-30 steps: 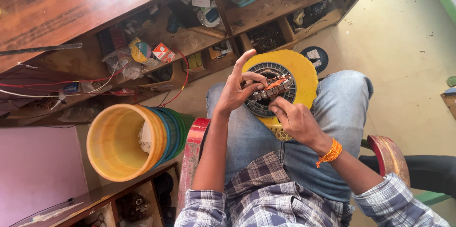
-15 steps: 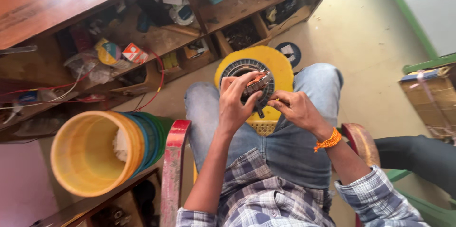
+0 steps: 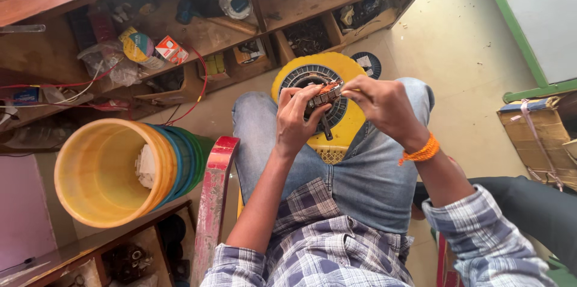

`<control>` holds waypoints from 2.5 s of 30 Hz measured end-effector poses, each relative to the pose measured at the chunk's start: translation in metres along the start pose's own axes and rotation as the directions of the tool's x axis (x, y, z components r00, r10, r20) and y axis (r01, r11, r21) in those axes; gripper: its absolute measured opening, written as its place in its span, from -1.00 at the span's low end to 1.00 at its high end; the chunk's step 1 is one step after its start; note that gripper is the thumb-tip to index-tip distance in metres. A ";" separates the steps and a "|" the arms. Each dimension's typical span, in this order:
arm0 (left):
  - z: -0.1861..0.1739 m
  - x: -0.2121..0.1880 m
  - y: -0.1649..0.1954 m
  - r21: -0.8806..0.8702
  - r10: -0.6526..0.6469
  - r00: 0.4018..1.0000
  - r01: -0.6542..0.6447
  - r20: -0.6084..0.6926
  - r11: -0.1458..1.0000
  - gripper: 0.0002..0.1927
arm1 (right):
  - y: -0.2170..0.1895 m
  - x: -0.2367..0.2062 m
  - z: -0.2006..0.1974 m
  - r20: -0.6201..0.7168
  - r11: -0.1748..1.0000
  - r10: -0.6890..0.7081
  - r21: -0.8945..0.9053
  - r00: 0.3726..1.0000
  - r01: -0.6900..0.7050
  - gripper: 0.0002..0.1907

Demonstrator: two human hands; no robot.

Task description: The person sits on a chair and works on a small electrical component, likely a motor stator, resting it on a yellow stool. They repeatedly adjust and manipulate the copper windings with both hands, occasionally rotating the component to access different sections.

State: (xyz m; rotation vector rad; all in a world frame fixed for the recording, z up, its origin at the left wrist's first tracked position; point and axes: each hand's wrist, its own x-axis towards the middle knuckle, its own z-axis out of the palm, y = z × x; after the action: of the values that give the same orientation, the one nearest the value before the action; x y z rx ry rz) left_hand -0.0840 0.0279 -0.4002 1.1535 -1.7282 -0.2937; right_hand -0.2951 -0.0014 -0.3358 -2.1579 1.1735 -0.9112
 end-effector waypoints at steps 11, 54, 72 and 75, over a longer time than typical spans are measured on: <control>0.007 0.002 0.009 0.075 -0.034 0.994 0.041 -0.102 0.996 -0.55 | 0.011 0.046 0.020 0.062 0.941 -0.284 -0.176 0.957 0.290 -0.89; -0.016 0.070 -0.088 -0.641 -0.118 0.743 0.636 0.658 0.429 0.10 | -0.001 0.012 0.009 0.295 0.845 0.358 0.302 0.886 -0.442 -0.82; -0.030 0.063 0.005 -0.040 -0.085 0.952 0.101 0.294 0.994 -0.41 | 0.036 -0.031 0.024 0.037 0.888 0.445 0.114 0.895 -0.446 -0.82; -0.014 0.047 0.016 0.076 -0.138 0.980 0.129 0.141 0.989 -0.55 | 0.031 -0.016 0.011 -0.014 0.935 0.341 0.108 0.940 -0.337 -0.83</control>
State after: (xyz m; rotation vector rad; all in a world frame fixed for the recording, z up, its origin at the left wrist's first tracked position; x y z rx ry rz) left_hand -0.0840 0.0030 -0.3552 1.3281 -1.8017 -0.4138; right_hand -0.3093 -0.0012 -0.3702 -1.7890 1.4266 -0.8345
